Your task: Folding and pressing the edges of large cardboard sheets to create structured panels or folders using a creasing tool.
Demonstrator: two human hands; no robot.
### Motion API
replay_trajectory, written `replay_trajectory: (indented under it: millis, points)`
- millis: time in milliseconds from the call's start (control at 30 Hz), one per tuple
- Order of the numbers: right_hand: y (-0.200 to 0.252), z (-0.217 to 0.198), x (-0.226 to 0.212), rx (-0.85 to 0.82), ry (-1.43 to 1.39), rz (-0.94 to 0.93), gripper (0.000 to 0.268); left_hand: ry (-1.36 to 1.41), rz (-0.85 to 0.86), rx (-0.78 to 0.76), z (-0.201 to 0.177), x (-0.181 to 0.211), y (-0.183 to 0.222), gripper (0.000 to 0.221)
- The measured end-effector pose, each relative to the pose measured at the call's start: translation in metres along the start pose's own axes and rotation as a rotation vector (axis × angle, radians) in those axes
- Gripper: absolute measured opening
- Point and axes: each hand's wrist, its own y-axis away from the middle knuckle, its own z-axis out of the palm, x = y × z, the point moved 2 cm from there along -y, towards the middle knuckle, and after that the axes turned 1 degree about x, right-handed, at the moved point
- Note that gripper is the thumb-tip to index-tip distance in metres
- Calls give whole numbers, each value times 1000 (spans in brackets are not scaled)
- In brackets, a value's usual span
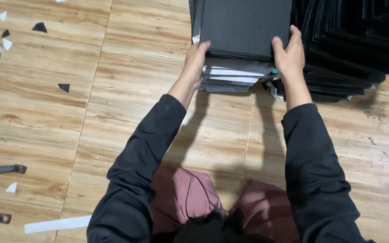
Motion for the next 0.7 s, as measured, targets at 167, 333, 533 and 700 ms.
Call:
replay_trajectory:
  millis: [167,333,533,700]
  points:
    - [1,29,40,-2,-74,278,63,201,-83,120,-2,0,0,60]
    - [4,43,57,120,-513,580,34,232,-292,79,0,2,5,74]
    - [-25,-5,33,-48,-694,859,46,254,-326,0,4,32,1,73]
    - [-41,-36,-4,-65,-991,933,48,151,-186,3,-20,62,16,49]
